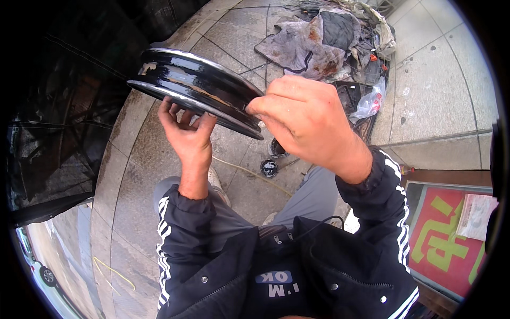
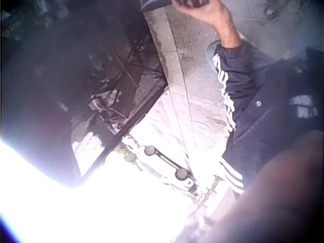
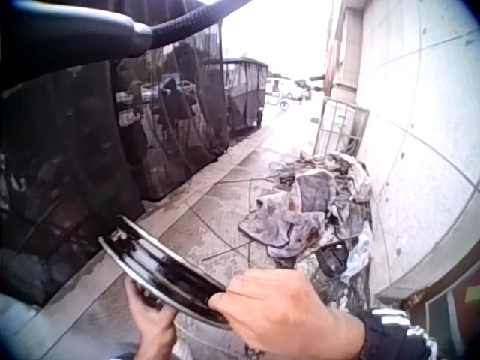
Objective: The person holds a black circular car part, likely a wheel hub or trim, and uses a small brush to apply black paint to its edges and surfaces. They repeatedly dip the brush into a small container of paint and carefully coat the object while rotating it in their hands.
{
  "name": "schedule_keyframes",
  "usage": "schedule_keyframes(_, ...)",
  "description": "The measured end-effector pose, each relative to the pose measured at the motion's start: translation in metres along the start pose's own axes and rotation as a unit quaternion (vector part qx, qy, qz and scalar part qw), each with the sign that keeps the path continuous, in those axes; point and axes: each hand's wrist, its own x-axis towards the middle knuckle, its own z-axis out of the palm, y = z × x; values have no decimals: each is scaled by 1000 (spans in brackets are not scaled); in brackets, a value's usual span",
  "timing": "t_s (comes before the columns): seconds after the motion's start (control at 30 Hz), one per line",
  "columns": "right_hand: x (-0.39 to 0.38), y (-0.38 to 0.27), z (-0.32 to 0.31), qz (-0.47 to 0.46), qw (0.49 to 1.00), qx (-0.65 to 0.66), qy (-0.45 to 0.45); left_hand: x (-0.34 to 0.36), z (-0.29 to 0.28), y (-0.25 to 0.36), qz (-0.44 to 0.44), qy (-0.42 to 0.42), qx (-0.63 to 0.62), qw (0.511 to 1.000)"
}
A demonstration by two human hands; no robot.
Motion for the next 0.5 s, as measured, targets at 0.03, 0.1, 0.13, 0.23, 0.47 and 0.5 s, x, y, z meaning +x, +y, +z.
schedule_keyframes(0.03,-5,1,2,0,1000,-4,-4,-1,-1,0,-5,0,1,1000)
schedule_keyframes(0.1,-15,-3,0,-1,1000,-19,-20,-1,-2,0,-8,1,-1,1000)
schedule_keyframes(0.13,-17,-4,-1,-2,999,-26,-28,-1,-1,0,-8,2,-5,1000)
schedule_keyframes(0.23,-3,-9,2,-20,999,-18,39,-1,-3,0,-4,2,0,1000)
schedule_keyframes(0.47,-20,-6,7,-24,996,-82,8,-3,1,3,-26,6,4,1000)
schedule_keyframes(0.5,-23,-9,5,-16,997,-78,0,-1,2,3,-18,7,-1,1000)
